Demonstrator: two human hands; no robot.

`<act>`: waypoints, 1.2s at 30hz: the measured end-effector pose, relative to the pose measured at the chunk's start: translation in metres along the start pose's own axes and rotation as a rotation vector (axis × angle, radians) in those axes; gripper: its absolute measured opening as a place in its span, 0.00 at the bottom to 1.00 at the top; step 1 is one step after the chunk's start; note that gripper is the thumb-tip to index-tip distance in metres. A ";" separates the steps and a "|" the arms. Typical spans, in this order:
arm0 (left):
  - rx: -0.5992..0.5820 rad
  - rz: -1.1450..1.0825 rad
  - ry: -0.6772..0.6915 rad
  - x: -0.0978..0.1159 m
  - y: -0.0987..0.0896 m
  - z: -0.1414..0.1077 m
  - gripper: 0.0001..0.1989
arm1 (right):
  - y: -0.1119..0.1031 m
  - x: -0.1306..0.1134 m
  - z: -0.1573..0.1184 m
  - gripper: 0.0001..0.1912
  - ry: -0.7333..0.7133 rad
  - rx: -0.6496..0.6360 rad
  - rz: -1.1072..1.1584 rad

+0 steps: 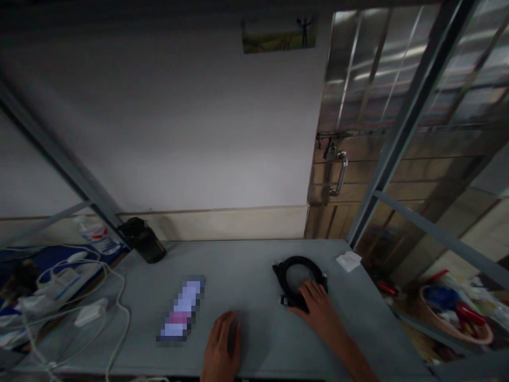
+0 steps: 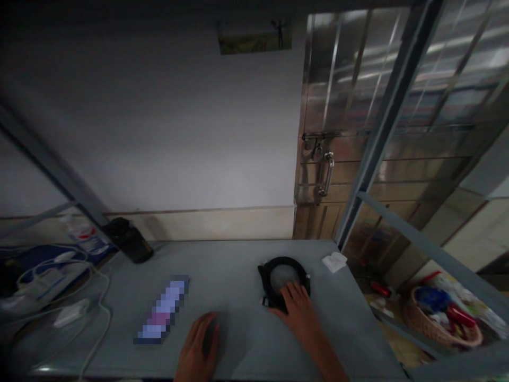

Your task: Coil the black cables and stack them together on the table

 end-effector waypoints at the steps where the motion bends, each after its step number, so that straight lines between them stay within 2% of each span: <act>1: 0.000 0.001 0.000 0.000 0.000 0.000 0.15 | -0.007 0.006 0.001 0.34 0.038 -0.002 0.034; 4: -0.011 0.008 -0.003 0.001 -0.001 0.000 0.16 | -0.040 0.028 -0.011 0.41 0.174 0.044 0.102; 8: -0.002 0.020 -0.005 0.005 -0.002 0.002 0.15 | -0.085 0.053 -0.058 0.40 0.326 0.160 0.083; 12: -0.006 -0.001 -0.004 0.008 -0.003 0.005 0.13 | -0.107 0.064 -0.091 0.40 0.434 0.221 0.052; 16: -0.005 -0.009 0.016 0.010 -0.003 0.005 0.13 | -0.111 0.063 -0.089 0.42 0.505 0.245 0.009; 19: -0.005 0.002 0.020 0.010 -0.003 0.005 0.13 | -0.114 0.058 -0.081 0.39 0.522 0.250 -0.027; 24: 0.001 -0.025 0.000 0.011 -0.006 0.007 0.13 | -0.121 0.054 -0.079 0.34 0.510 0.279 -0.007; 30: -0.022 -0.032 -0.056 0.006 -0.004 0.006 0.13 | -0.117 0.057 -0.082 0.32 0.514 0.257 0.011; 36: -0.014 -0.013 -0.033 0.004 -0.002 0.002 0.12 | -0.120 0.056 -0.082 0.31 0.496 0.286 0.020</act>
Point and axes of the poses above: each hand's wrist, its own z-axis towards the middle knuckle, its own y-axis out of the palm, x = y × z, the point moved 9 cm from there along z, towards the middle knuckle, and after that the axes turned 10 degrees about x, right-handed, at the moved point
